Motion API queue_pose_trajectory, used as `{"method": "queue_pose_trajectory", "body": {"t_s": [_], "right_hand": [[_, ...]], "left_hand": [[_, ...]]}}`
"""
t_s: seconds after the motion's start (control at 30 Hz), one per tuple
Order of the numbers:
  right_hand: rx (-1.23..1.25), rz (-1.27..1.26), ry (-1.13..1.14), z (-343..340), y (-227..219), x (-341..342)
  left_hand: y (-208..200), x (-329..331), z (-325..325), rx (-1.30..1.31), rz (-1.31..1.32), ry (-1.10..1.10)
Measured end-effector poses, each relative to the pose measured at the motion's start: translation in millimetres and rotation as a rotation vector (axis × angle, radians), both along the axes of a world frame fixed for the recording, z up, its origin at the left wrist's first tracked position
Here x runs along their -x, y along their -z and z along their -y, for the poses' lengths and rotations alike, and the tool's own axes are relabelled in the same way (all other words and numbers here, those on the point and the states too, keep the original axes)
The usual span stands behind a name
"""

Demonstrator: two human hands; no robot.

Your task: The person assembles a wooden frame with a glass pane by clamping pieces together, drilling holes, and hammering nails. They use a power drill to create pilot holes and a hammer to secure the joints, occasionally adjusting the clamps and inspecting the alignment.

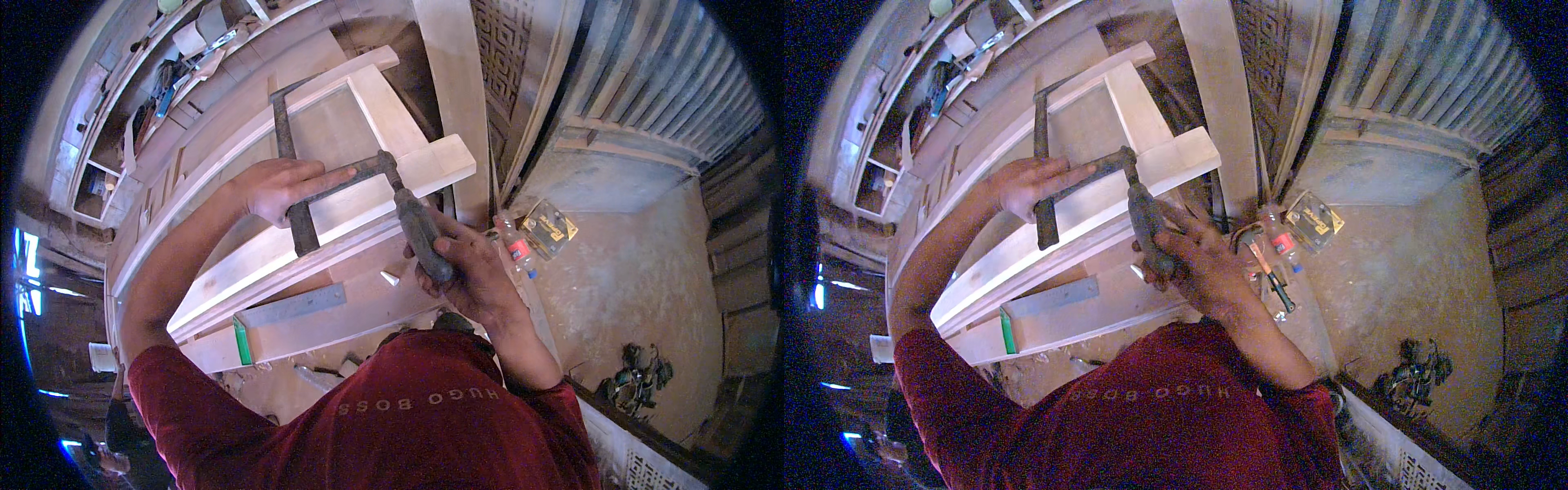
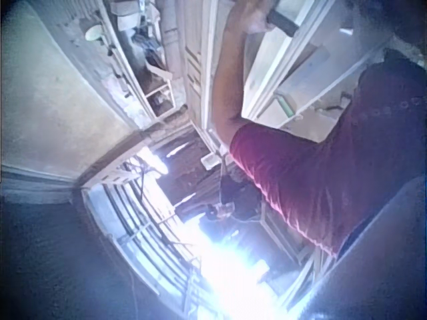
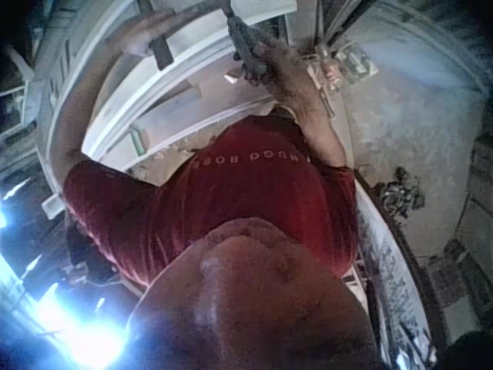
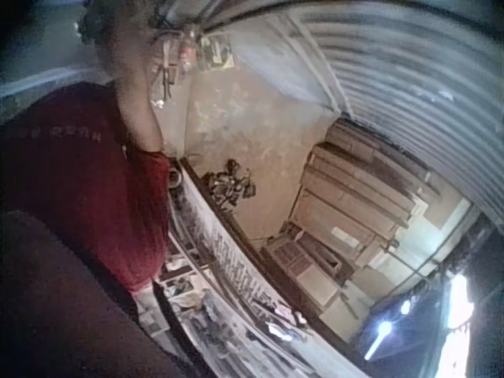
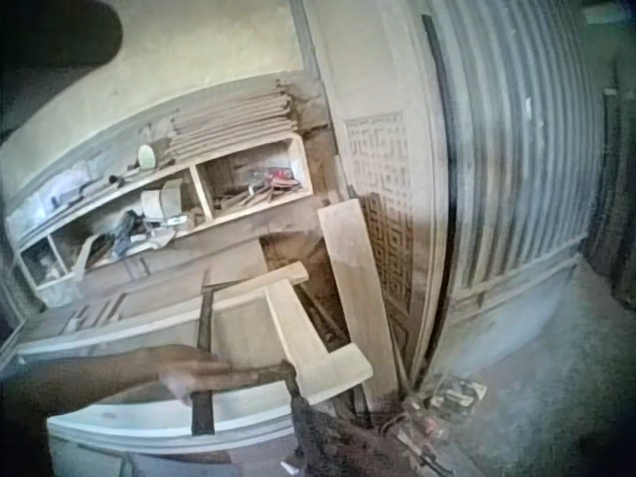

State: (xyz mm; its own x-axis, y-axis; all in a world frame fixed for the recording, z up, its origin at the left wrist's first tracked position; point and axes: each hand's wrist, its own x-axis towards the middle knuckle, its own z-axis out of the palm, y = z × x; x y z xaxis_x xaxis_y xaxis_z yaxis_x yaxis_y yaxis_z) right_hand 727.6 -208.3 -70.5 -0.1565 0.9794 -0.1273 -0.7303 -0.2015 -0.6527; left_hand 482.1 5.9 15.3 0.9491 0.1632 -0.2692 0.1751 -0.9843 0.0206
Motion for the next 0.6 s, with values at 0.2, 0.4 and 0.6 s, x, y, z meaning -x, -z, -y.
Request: {"method": "queue_pose_trajectory", "body": {"t_s": [0.2, 0.4, 0.6], "right_hand": [[-0.035, -0.003, -0.019, 4.6, -13.9, 7.6], [-0.014, -0.097, -0.010, -0.1, -12.6, 12.2], [0.069, -0.084, 0.005, 2.4, -2.8, 18.4]], "left_hand": [[3.2, 15.5, 14.4, -0.038, 0.051, -0.147], [13.7, 33.9, 31.8, -0.124, 0.529, -0.323], [55.7, 47.7, 80.2, 0.333, 0.710, -0.991]]}}
